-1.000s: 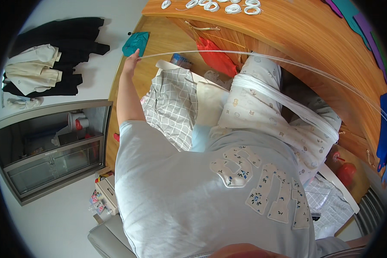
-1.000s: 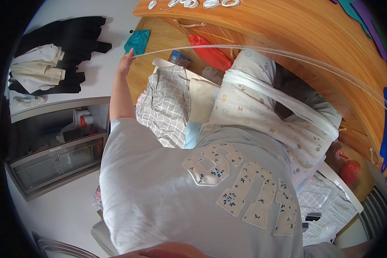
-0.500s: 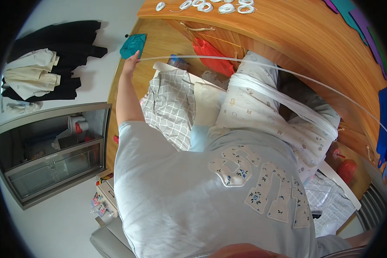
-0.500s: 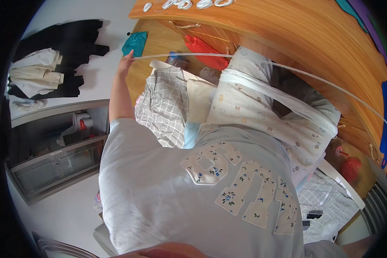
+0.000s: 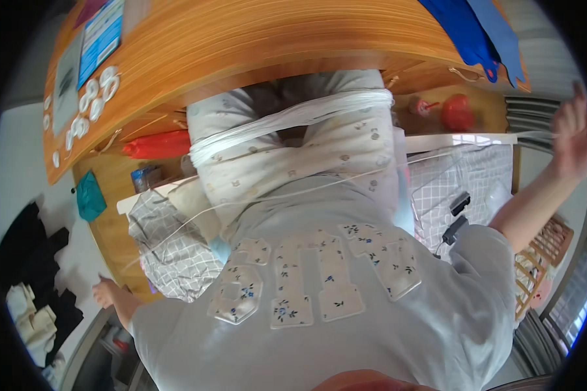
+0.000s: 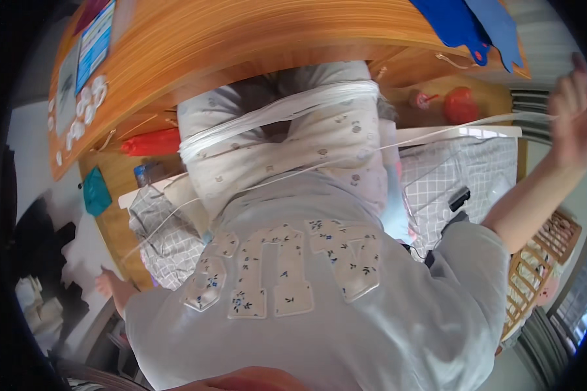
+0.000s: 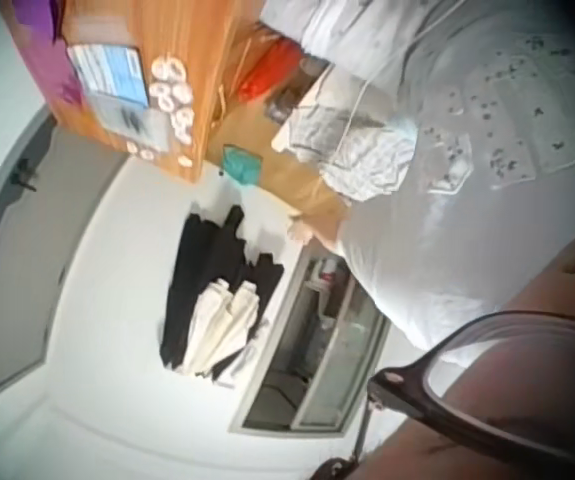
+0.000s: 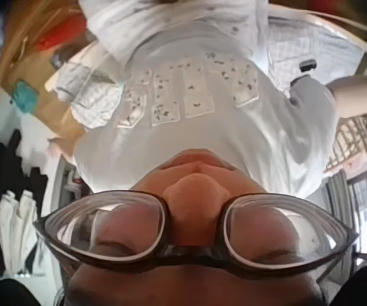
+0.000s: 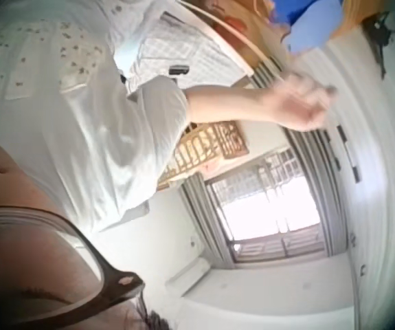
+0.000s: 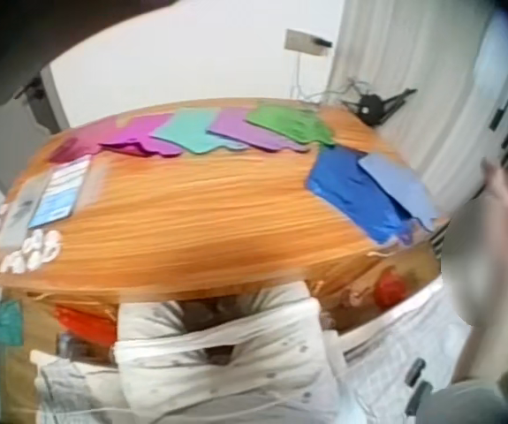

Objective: The person wraps long strings around their knees to form loops, ties the loops into bundles with small strings, and places the finished bundles on the desk.

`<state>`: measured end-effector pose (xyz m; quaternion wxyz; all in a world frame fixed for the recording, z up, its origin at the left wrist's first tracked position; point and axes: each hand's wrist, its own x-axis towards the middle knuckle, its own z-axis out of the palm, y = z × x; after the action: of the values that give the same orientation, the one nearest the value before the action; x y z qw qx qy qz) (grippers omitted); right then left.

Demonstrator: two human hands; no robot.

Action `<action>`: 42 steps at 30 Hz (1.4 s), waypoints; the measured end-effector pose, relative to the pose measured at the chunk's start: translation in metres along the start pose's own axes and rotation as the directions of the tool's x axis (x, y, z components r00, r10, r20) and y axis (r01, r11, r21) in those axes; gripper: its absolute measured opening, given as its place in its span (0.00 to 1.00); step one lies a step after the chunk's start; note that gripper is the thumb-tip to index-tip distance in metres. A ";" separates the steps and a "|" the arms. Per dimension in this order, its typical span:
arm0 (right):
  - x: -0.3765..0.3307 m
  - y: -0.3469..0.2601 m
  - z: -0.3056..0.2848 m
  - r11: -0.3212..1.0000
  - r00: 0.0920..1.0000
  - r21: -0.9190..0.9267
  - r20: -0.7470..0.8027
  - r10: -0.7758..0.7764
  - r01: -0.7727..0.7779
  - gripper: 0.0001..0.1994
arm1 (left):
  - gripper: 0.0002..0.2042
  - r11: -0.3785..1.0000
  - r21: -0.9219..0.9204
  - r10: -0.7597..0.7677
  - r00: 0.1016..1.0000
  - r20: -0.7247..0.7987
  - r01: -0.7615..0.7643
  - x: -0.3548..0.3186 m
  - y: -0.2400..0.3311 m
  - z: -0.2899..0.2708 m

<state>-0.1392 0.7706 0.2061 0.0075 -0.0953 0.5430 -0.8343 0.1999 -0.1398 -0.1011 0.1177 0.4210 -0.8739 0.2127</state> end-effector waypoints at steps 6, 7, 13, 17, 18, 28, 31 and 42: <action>-0.066 0.081 -0.054 0.939 0.932 -0.043 0.118 0.343 -0.340 0.29 | 0.20 0.904 -0.169 0.111 0.598 -0.794 -0.392 -0.008 0.179 -0.123; -0.067 0.109 -0.049 0.919 0.917 -0.099 0.081 0.390 -0.382 0.26 | 0.19 0.640 -0.430 0.056 0.597 -0.800 -0.637 -0.027 0.242 -0.139; -0.049 0.205 0.022 0.743 0.787 0.259 0.209 0.581 -0.618 0.24 | 0.22 -0.253 -0.891 0.831 0.387 -0.400 -0.377 -0.198 0.509 -0.354; -0.039 0.218 0.047 0.789 0.780 0.096 -0.119 0.614 -0.606 0.30 | 0.21 -0.286 -0.952 0.872 0.440 -0.214 0.105 -0.199 0.547 -0.371; -0.045 0.231 0.043 0.834 0.830 -0.010 -0.107 0.547 -0.551 0.34 | 0.20 -0.267 -0.960 0.863 0.465 -0.197 0.088 -0.195 0.552 -0.372; -0.062 0.247 0.050 0.518 0.969 -0.834 0.243 0.042 0.187 0.57 | 0.13 -0.077 -0.912 0.908 0.406 0.103 0.403 -0.218 0.551 -0.343; -0.062 0.248 0.055 0.608 0.942 -0.787 0.275 0.192 0.105 0.56 | 0.12 0.045 -0.793 0.888 0.340 0.311 0.607 -0.227 0.551 -0.339; -0.060 0.259 0.041 0.763 0.901 -0.624 0.214 0.377 -0.172 0.48 | 0.08 -0.209 -0.553 0.881 0.401 0.252 0.807 -0.243 0.556 -0.310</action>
<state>-0.0970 0.6347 -0.0221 0.1911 -0.1479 0.7740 -0.5852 -0.0793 0.4811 -0.0731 -0.1244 0.1058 -0.5291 -0.8327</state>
